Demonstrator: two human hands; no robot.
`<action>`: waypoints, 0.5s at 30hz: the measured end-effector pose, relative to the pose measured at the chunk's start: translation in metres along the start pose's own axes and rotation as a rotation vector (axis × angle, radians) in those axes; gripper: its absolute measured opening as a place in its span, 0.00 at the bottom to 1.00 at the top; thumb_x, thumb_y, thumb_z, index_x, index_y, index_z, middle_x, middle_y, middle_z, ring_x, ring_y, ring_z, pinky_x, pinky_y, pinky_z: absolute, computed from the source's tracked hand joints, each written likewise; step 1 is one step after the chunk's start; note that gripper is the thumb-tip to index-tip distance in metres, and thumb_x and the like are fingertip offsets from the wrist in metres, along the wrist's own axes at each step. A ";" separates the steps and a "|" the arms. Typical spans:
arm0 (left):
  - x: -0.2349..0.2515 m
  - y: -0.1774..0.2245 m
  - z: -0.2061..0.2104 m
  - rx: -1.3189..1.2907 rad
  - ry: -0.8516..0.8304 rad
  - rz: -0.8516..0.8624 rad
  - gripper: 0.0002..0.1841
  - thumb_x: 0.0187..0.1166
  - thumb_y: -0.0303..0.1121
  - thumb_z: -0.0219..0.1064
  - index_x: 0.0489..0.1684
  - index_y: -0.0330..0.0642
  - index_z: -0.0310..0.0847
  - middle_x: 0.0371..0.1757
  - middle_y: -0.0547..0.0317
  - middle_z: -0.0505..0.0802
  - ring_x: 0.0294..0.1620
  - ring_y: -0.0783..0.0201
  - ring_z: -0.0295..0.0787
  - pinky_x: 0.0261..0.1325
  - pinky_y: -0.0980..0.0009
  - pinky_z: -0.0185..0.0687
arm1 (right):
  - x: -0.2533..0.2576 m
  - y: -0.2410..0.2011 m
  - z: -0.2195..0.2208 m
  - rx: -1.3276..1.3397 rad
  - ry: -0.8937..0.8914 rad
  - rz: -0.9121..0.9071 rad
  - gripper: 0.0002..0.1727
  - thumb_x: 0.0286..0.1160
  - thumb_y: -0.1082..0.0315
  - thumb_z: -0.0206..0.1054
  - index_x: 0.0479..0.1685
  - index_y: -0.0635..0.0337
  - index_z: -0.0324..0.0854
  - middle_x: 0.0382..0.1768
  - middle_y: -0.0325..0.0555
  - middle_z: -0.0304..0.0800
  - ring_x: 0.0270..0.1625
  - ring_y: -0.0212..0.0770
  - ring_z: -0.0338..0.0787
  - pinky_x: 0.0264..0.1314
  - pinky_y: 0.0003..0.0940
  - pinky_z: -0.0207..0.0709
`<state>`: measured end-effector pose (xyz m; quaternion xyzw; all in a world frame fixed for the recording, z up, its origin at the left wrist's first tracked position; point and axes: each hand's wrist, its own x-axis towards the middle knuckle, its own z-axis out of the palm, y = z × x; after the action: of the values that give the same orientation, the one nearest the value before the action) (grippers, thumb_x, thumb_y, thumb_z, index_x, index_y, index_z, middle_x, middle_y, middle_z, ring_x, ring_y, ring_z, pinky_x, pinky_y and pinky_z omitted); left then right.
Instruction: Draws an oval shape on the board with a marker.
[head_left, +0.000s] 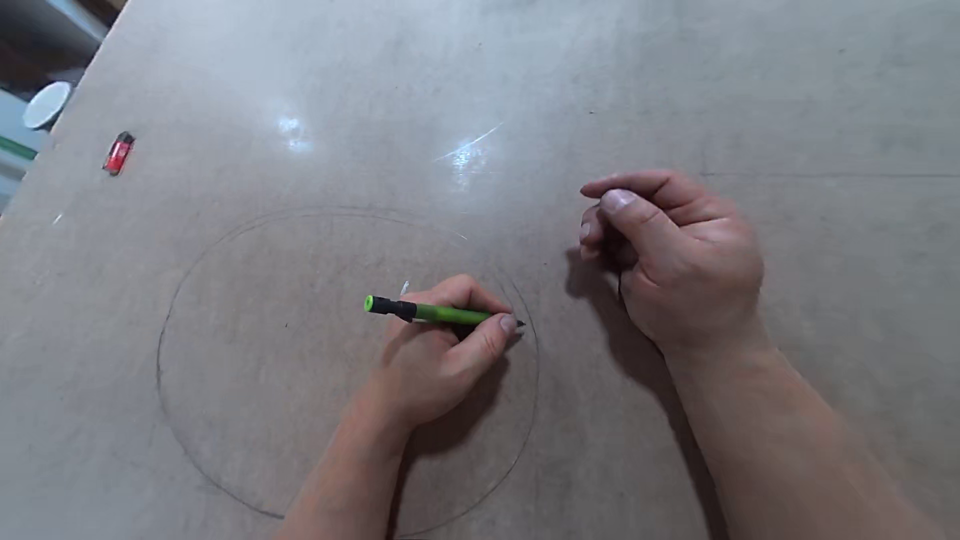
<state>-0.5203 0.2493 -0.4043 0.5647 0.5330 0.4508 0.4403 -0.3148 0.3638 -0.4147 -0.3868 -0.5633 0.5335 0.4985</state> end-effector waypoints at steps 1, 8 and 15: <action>-0.001 0.000 -0.001 -0.013 0.008 -0.010 0.03 0.79 0.30 0.71 0.42 0.43 0.90 0.24 0.62 0.89 0.18 0.70 0.81 0.19 0.75 0.79 | -0.005 0.000 0.003 -0.002 0.061 -0.006 0.12 0.89 0.67 0.57 0.57 0.59 0.84 0.31 0.35 0.88 0.30 0.31 0.88 0.34 0.26 0.87; -0.007 0.003 -0.003 0.012 -0.067 0.025 0.03 0.74 0.26 0.71 0.39 0.41 0.88 0.23 0.61 0.89 0.16 0.70 0.82 0.16 0.76 0.80 | -0.068 -0.010 0.032 -0.201 0.433 0.006 0.10 0.87 0.66 0.60 0.54 0.56 0.86 0.30 0.34 0.90 0.29 0.30 0.90 0.32 0.26 0.88; -0.006 0.002 0.004 0.117 -0.031 0.074 0.01 0.72 0.25 0.71 0.35 0.42 0.87 0.23 0.62 0.89 0.17 0.70 0.83 0.16 0.76 0.79 | -0.058 -0.011 0.026 -0.180 0.430 0.012 0.08 0.88 0.66 0.61 0.51 0.54 0.86 0.29 0.31 0.91 0.29 0.28 0.91 0.32 0.24 0.88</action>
<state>-0.5159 0.2436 -0.4030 0.6156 0.5303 0.4263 0.3976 -0.3276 0.3007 -0.4105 -0.5378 -0.4869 0.3895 0.5674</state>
